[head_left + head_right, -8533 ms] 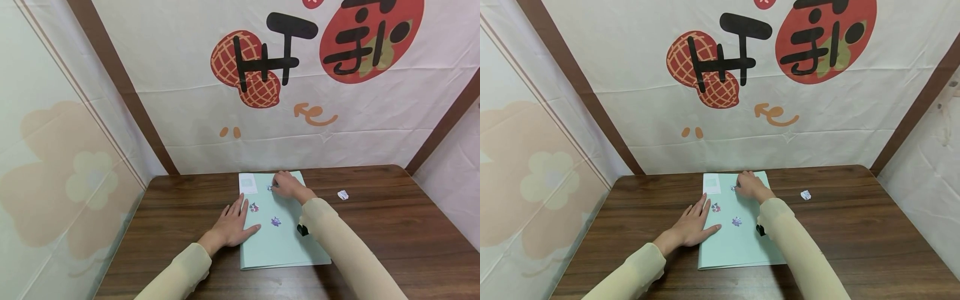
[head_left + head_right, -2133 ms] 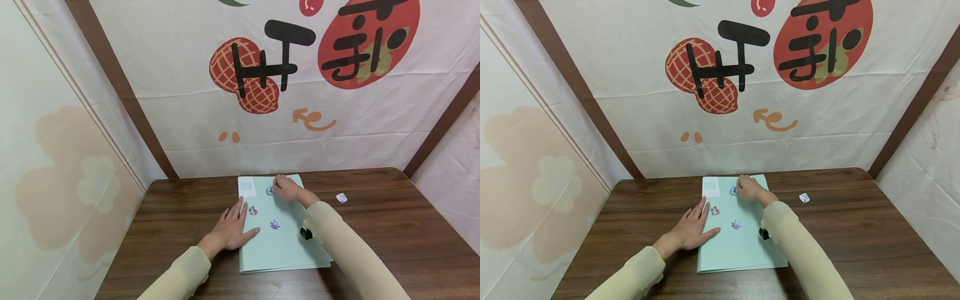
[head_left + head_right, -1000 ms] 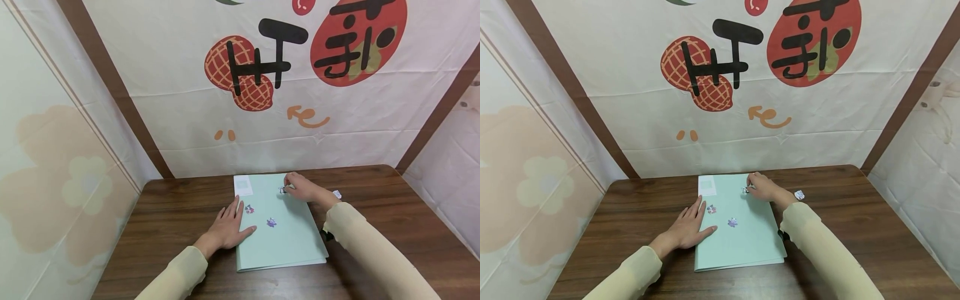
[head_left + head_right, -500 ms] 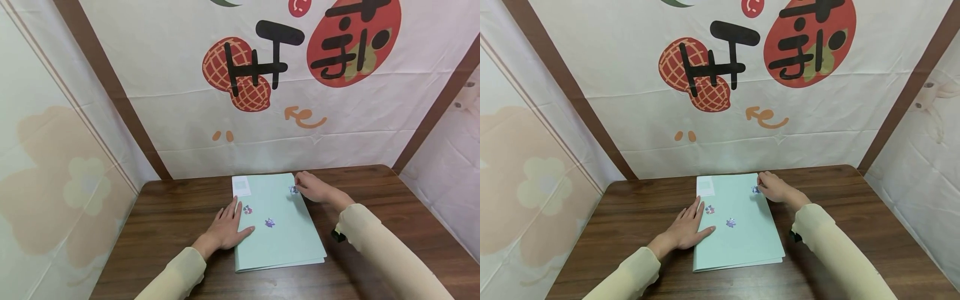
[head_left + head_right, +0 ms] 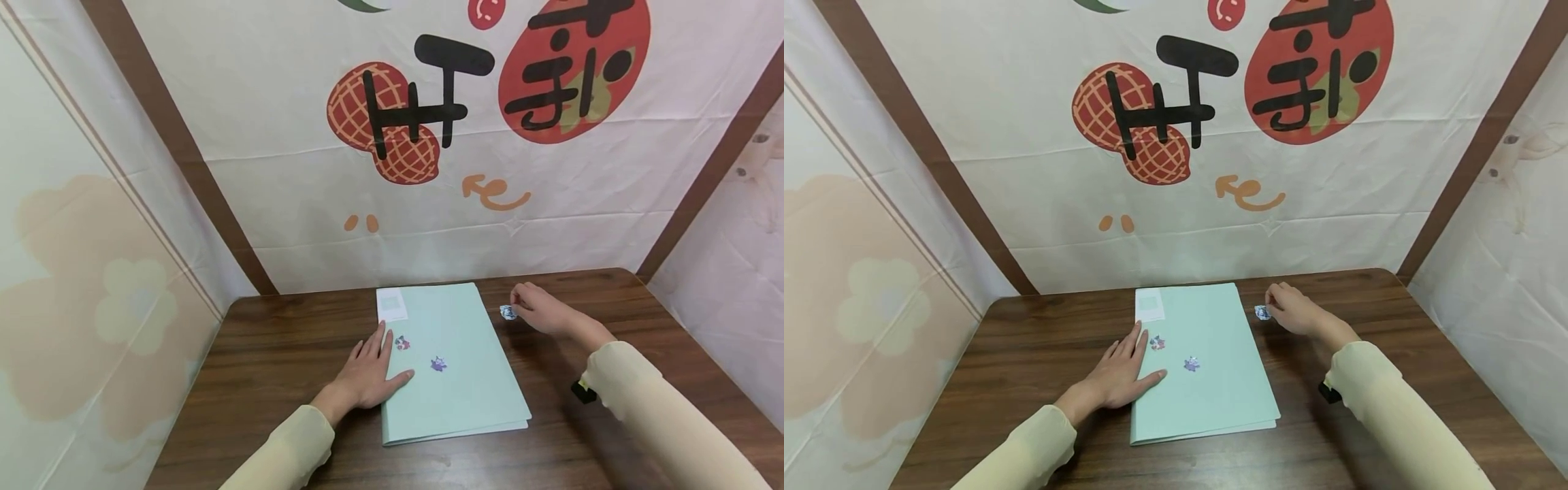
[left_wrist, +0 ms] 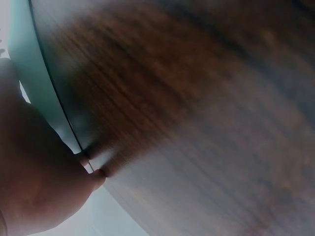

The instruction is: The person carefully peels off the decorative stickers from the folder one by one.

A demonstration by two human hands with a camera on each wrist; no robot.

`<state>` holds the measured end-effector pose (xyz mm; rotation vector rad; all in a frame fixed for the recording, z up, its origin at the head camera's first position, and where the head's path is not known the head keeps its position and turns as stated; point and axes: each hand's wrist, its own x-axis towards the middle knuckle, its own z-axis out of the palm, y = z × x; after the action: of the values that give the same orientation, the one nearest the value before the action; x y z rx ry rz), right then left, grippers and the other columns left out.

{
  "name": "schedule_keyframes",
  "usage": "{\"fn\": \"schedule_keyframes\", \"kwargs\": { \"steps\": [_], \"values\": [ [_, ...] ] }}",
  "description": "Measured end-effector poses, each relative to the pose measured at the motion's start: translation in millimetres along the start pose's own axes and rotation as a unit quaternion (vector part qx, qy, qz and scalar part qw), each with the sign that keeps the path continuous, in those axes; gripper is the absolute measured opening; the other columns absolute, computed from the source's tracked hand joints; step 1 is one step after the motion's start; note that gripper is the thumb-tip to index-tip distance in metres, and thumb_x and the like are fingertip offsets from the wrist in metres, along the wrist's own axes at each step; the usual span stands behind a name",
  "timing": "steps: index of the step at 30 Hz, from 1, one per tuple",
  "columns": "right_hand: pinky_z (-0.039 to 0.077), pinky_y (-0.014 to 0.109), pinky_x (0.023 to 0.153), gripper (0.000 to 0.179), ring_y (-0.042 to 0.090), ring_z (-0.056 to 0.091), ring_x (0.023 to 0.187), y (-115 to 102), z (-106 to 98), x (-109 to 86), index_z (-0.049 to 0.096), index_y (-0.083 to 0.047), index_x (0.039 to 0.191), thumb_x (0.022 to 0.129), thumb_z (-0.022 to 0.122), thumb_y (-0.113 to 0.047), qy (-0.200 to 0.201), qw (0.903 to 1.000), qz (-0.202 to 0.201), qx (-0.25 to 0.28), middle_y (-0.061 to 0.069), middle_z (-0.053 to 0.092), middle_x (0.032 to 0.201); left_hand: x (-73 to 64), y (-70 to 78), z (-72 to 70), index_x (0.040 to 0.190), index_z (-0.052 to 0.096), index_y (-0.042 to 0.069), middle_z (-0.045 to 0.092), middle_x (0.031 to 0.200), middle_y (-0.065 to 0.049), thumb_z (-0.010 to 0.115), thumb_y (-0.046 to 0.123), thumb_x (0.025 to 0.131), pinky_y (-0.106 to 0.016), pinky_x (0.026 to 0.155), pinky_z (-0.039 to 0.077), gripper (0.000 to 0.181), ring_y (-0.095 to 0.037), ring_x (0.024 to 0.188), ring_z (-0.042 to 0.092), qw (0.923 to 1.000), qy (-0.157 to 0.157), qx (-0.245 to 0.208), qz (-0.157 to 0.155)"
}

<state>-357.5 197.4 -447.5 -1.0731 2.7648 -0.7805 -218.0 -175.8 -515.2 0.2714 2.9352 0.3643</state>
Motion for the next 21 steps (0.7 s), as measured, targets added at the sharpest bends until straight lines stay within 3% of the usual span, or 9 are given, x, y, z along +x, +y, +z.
{"fn": "schedule_keyframes", "kwargs": {
  "steps": [21],
  "values": [
    [0.043, 0.032, 0.069, 0.009, 0.019, 0.047, 0.087, 28.7, -17.5, -48.8, 0.054, 0.0, 0.099, 0.105, 0.054, -0.006, 0.007, 0.9996, 0.028, -0.003, 0.008, 0.051, 0.096, -0.1, 3.0, 2.5, 0.166, 0.008, 0.011, -0.011, 0.172, -0.007, 0.032, 0.08, 0.095, -0.053, 0.125, 0.011, 0.101, -0.029, 0.158, 0.011, 0.9999, -0.001, 0.007, -0.012]
  ]
}}
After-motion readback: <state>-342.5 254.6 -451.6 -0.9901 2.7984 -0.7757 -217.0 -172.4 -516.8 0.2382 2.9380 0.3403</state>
